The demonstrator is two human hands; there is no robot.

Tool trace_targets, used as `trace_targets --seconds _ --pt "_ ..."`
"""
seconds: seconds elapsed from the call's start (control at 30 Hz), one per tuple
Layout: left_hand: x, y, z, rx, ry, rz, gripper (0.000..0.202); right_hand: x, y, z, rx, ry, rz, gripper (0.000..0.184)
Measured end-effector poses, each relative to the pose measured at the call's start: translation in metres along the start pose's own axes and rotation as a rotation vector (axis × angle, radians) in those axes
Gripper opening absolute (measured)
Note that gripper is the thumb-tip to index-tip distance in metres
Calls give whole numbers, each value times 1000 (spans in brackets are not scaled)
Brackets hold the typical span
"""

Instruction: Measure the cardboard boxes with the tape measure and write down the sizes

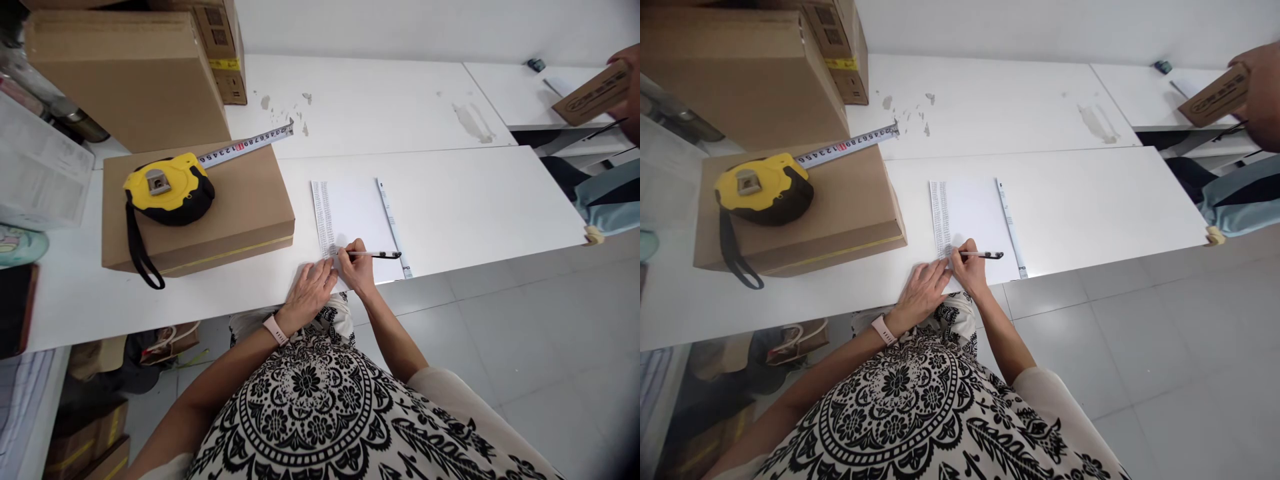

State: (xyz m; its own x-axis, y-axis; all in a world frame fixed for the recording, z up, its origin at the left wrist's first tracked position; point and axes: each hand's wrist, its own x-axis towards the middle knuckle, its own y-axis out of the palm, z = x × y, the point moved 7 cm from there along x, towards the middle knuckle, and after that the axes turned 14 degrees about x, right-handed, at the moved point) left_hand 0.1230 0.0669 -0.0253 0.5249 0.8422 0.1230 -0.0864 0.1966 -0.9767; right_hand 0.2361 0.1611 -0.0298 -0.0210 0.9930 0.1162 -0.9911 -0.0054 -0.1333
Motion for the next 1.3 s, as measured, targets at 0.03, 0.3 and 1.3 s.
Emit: trace_targets --seconds 0.03,0.3,1.3 --pt "0 0 0 -1 1 3 45 0 0 0 -4 -2 -2 23" --pt "0 0 0 -8 5 13 46 1 -2 -2 -16 -11 -16 24" --pt "0 -1 1 -36 -4 15 46 1 -2 -2 -6 11 -28 27"
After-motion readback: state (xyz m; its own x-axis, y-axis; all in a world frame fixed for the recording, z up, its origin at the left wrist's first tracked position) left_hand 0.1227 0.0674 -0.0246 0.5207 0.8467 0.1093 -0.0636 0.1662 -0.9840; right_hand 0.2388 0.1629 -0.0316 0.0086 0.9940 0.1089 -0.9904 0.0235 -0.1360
